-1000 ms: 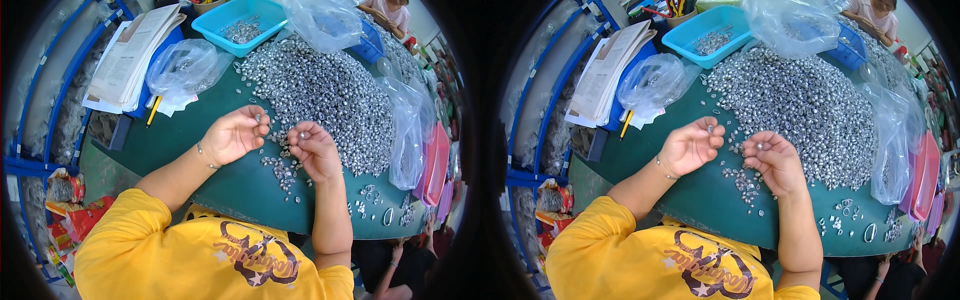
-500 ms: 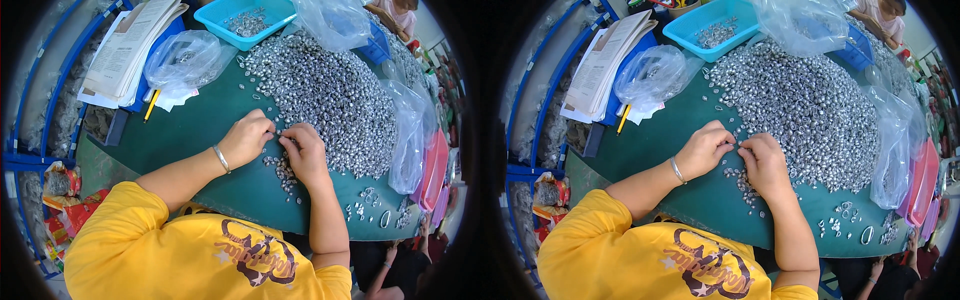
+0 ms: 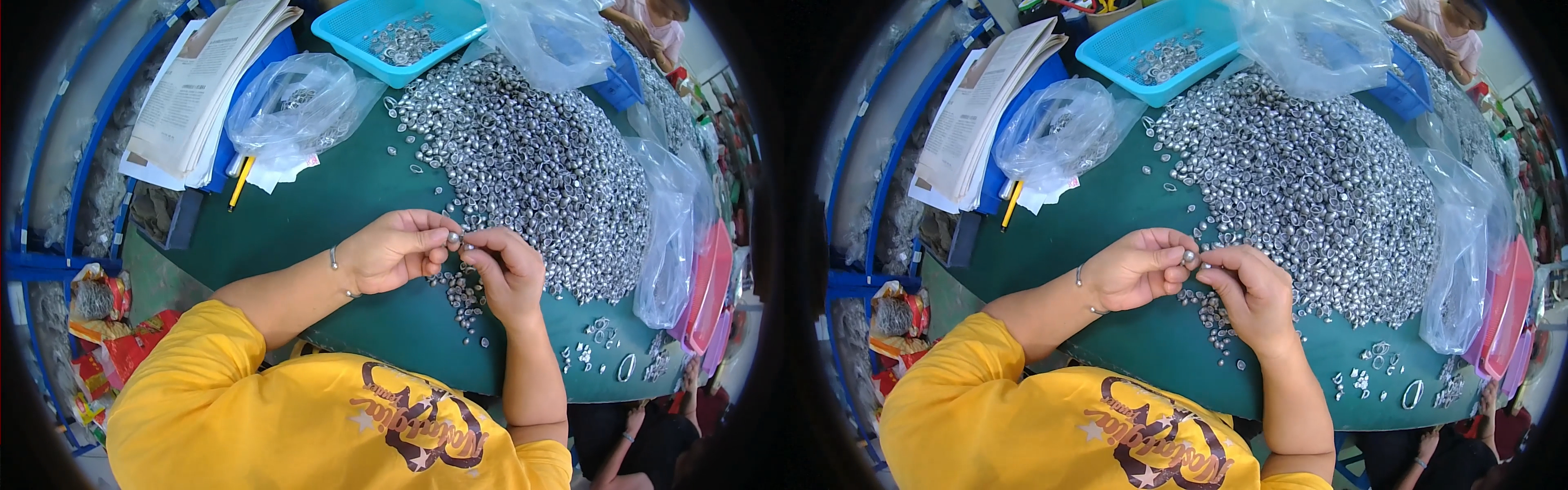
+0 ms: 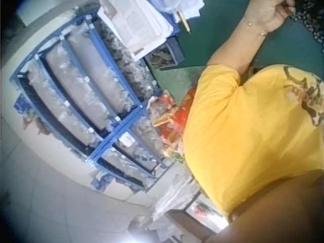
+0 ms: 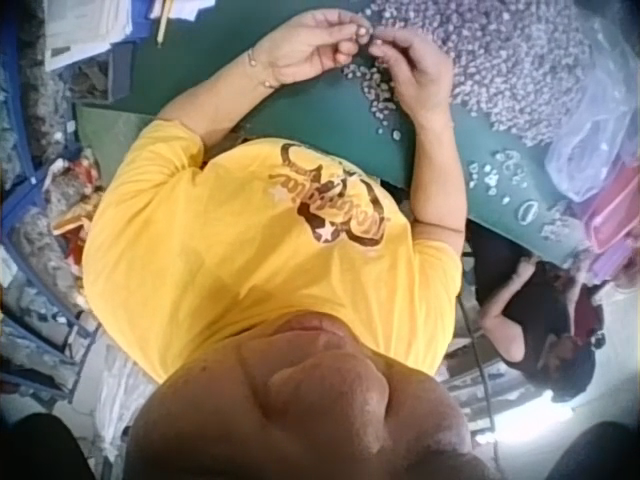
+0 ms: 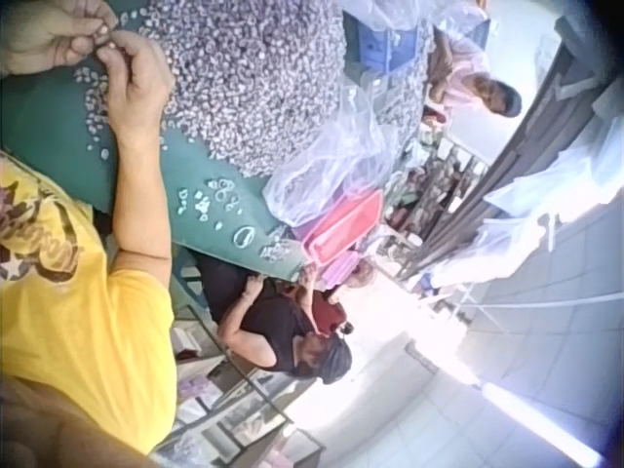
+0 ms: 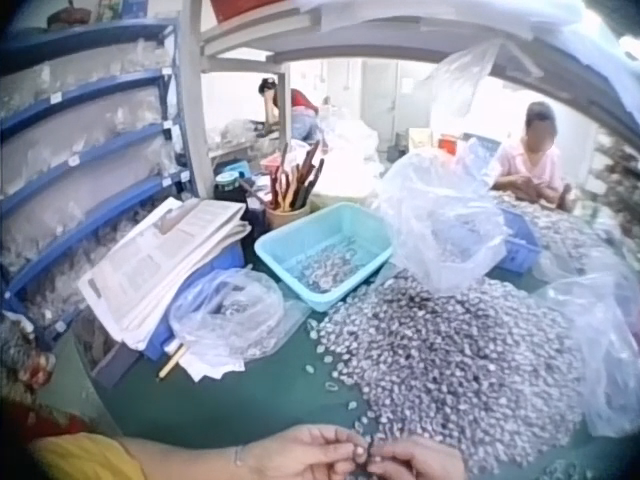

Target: The person sorts through a pile of small metal parts on a table, picking them up by hand and moving them into different groups or containers.

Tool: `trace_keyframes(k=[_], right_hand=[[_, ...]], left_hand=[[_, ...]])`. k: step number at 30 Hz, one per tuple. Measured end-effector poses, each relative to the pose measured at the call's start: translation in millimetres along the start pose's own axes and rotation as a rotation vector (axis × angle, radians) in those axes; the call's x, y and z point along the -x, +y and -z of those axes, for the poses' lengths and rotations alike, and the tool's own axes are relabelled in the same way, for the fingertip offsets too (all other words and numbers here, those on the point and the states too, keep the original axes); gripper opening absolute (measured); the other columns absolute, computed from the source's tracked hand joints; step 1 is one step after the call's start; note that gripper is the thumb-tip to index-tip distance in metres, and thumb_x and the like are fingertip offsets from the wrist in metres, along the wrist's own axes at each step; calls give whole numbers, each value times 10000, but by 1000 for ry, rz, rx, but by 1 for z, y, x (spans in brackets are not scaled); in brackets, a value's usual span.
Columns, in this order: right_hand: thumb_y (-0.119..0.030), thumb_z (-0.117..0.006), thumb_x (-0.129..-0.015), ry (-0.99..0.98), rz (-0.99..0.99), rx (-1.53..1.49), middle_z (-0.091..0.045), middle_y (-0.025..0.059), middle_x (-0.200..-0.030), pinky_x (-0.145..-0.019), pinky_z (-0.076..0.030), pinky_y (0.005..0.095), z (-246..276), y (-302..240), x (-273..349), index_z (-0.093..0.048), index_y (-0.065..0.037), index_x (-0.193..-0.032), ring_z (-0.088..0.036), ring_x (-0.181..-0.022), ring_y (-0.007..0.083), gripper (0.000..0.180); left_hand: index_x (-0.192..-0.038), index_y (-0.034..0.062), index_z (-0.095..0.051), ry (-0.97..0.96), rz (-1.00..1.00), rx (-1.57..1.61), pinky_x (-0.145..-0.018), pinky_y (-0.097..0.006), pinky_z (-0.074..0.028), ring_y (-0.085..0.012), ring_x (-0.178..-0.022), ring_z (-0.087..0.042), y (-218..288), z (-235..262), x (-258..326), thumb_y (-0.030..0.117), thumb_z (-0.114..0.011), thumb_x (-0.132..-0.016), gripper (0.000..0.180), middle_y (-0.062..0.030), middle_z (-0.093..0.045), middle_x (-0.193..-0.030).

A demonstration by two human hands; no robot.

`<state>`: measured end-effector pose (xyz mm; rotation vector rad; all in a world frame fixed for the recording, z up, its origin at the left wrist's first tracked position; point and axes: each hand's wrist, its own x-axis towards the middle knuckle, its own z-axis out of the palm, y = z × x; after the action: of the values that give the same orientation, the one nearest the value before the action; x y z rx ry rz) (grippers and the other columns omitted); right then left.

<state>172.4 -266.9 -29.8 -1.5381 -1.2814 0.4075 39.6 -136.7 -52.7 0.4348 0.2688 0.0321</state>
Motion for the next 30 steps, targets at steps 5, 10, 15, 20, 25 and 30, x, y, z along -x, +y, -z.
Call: trace_keyframes(k=[5,10,15,20,25,30], right_hand=[[6,-569,-787,32,-248,-672,-616,114,-780,-490,-381,192,-4,6,8,-575,9,-907,-506,-574,91,120],[-44,-493,-818,35,-332,-1474,-576,172,-760,-415,-274,182,10,11,0,-500,-2,-944,-311,-447,64,133],[-46,-639,-730,119,-293,126,-593,66,-648,-467,-428,254,-8,1,-5,-618,-7,-744,-554,-519,163,46],[-48,-640,-710,15,-30,565,-554,114,-676,-501,-447,344,-17,8,-5,-609,-36,-837,-554,-551,266,131],[-14,-576,-745,98,-259,13,-470,12,-628,-452,-373,231,-9,10,-1,-571,-22,-813,-444,-496,103,69],[23,-457,-778,129,-746,-982,-450,-13,-635,-379,-217,185,8,3,-7,-531,-4,-827,-303,-451,33,93]], left_hand=[[-949,17,-550,-97,1,-3,-653,-240,-450,-106,-754,-515,-1,4,1,103,-522,-858,128,-54,-546,-911],[-900,22,-549,-103,-112,150,-638,-247,-455,-119,-788,-512,13,-4,3,72,-504,-847,85,-74,-517,-973],[-878,34,-545,205,-157,-183,-529,-211,-402,-83,-648,-485,32,-8,-1,65,-556,-792,92,-25,-507,-768],[-764,27,-591,423,-349,-1512,-504,-226,-398,-85,-555,-473,25,-13,-14,102,-648,-746,96,-7,-494,-655],[-752,6,-587,368,-514,-1815,-586,-323,-459,-230,-618,-569,17,-2,-18,99,-679,-691,144,-110,-535,-715],[-727,-6,-564,353,-553,-1755,-558,-296,-459,-202,-582,-561,15,-5,-12,47,-645,-693,102,-106,-534,-717]])
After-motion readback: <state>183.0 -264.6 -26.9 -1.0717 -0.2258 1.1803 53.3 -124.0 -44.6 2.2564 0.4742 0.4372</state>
